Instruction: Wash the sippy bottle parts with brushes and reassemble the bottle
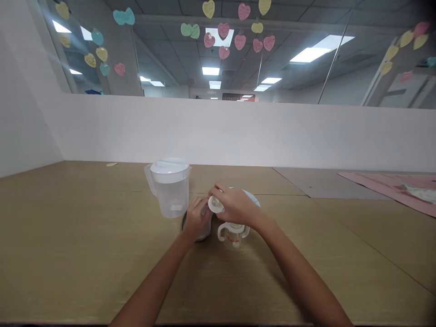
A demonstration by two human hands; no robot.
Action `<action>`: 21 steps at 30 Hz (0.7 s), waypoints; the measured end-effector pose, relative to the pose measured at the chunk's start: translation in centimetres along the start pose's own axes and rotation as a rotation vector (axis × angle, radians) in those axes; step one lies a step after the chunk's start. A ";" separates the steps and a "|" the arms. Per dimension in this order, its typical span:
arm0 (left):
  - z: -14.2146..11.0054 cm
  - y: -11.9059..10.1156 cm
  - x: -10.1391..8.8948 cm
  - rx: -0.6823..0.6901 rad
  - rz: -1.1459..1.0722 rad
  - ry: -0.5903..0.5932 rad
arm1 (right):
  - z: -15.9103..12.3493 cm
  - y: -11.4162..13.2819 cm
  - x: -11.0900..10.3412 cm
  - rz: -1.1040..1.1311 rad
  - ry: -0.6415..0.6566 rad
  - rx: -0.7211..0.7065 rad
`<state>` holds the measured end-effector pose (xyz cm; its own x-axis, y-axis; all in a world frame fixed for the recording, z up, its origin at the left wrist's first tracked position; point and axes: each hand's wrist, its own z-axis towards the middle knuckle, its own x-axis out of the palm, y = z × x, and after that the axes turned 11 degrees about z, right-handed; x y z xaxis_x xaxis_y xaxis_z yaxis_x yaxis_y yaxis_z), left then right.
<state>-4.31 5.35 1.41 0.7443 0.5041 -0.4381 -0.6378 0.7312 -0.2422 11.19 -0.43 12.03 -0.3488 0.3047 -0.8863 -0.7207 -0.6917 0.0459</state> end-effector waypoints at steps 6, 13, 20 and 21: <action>-0.8 -3.2 0.5 -0.286 -0.238 0.082 | -1.0 -3.2 -2.0 0.018 -0.125 0.243; -2.1 -5.4 0.4 -0.054 -0.233 0.322 | -1.5 -3.8 -2.2 0.284 -0.066 0.215; -2.2 -5.5 0.9 -0.220 -0.253 0.449 | -1.0 -3.4 -1.8 0.406 0.059 0.242; -2.2 -5.6 1.0 -0.226 -0.240 0.454 | -1.0 -3.4 -1.8 0.412 0.113 0.276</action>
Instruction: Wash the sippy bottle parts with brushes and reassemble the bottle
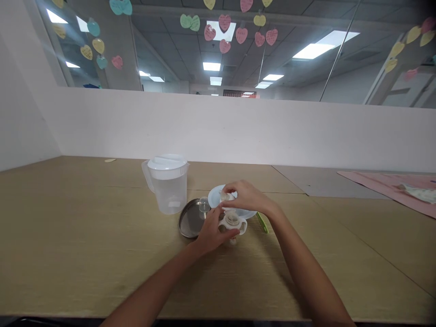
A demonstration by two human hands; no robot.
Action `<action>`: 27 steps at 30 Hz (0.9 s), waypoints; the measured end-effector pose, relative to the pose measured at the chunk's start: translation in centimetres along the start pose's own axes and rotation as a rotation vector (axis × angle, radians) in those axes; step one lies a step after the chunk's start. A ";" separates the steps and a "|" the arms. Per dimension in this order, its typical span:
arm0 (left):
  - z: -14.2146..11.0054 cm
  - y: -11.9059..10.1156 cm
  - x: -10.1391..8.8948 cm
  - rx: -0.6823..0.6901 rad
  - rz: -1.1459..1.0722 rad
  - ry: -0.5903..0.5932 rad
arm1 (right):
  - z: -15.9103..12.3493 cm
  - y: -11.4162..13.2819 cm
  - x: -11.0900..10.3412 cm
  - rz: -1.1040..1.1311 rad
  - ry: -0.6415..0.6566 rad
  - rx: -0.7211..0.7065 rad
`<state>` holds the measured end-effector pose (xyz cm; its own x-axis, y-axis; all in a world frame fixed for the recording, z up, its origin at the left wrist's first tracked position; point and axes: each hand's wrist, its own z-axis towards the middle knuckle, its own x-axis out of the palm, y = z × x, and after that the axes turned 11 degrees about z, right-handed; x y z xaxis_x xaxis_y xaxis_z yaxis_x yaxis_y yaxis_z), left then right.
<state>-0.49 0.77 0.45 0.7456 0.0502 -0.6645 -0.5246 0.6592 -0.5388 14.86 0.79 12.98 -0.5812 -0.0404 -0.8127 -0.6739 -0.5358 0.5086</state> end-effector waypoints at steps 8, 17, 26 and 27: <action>0.3 -0.3 -0.2 0.081 0.089 -0.029 | 0.0 -1.4 -0.6 0.096 0.259 0.138; 0.3 0.9 -0.1 0.186 0.197 -0.008 | -1.0 -1.7 -1.8 0.132 0.344 0.101; 0.5 0.3 -0.4 0.174 0.158 -0.057 | -0.9 -0.8 -1.4 0.075 0.343 0.026; 0.5 0.2 -0.4 0.170 0.160 -0.065 | -1.0 -0.6 -1.4 0.062 0.343 0.014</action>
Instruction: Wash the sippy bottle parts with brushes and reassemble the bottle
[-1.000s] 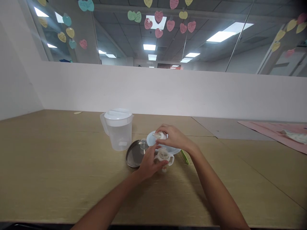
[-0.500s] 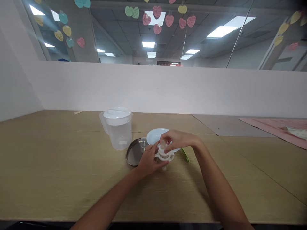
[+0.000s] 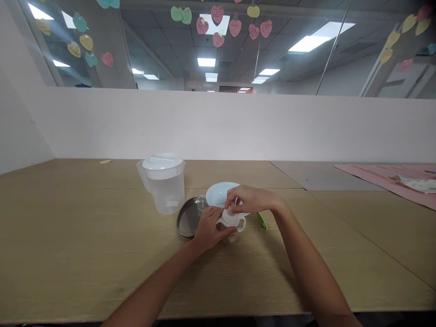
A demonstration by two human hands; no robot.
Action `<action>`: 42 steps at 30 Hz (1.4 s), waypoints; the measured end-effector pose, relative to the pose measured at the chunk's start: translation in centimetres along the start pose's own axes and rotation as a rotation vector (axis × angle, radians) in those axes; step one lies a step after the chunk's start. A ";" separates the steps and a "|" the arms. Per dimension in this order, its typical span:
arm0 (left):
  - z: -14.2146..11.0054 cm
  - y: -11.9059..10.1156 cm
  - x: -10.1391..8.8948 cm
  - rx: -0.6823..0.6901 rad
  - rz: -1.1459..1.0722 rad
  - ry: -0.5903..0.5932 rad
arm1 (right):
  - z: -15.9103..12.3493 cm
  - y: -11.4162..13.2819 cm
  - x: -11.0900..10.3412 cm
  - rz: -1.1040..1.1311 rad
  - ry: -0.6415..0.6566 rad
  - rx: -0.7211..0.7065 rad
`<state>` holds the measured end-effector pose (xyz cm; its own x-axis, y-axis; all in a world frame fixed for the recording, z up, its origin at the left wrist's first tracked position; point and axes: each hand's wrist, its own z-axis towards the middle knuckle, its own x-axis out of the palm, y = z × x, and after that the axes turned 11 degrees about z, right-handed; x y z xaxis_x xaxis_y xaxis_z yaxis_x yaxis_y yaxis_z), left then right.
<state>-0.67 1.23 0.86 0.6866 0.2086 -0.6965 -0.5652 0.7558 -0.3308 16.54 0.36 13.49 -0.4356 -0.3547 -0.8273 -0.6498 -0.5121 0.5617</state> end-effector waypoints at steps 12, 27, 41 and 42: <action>-0.1 -0.4 -0.2 -0.094 -0.038 0.006 | 0.2 0.6 0.4 0.016 0.004 -0.085; -0.3 0.0 0.2 -0.088 -0.053 -0.010 | 0.6 1.7 1.4 -0.123 -0.115 0.261; -0.3 -0.5 0.2 -0.127 -0.033 0.021 | 1.8 2.5 3.4 -0.493 -0.114 0.288; -0.3 -0.5 0.1 -0.125 -0.033 0.019 | 1.8 2.5 3.4 -0.491 -0.117 0.293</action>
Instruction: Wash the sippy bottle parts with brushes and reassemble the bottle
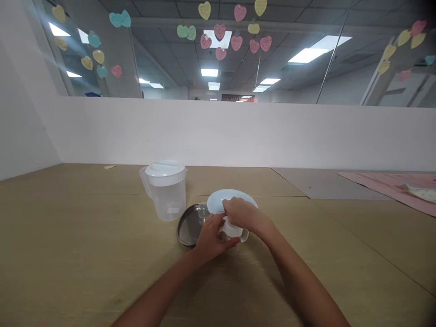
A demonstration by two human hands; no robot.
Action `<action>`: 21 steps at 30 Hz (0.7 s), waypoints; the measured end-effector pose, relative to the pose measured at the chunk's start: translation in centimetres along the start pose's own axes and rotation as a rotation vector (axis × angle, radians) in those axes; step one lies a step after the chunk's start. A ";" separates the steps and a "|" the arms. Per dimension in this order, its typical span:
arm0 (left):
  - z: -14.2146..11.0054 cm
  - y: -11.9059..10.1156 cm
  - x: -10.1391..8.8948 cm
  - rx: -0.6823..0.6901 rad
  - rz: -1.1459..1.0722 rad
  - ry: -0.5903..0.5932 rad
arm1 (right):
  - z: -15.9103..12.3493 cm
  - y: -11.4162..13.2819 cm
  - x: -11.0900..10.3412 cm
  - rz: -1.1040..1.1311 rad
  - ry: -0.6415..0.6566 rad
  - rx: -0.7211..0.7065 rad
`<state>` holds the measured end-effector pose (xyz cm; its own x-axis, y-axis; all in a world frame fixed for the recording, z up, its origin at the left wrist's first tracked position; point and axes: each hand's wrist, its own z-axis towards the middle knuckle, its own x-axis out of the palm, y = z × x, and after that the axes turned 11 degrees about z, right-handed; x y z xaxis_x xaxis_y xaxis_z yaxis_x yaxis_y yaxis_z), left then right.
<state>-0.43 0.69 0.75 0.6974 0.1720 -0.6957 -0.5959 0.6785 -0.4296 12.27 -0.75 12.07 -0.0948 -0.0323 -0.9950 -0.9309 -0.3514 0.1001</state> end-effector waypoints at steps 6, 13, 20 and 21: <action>-0.1 -0.5 -0.1 -0.019 0.028 -0.001 | -0.1 0.3 0.3 -0.008 -0.002 0.052; -0.1 0.2 -0.1 0.117 0.114 -0.037 | -0.1 0.1 0.0 0.041 -0.017 0.098; 0.7 2.6 -1.5 0.086 0.157 -0.220 | -0.7 -0.1 -1.3 0.162 0.062 0.116; 1.0 3.2 -1.6 0.024 0.205 -0.248 | -0.7 -0.1 -1.3 0.162 0.072 0.119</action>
<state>-3.02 3.36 1.04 0.6416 0.4736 -0.6034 -0.7264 0.6277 -0.2798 12.71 -1.39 13.39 -0.2249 -0.1475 -0.9632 -0.9411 -0.2234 0.2539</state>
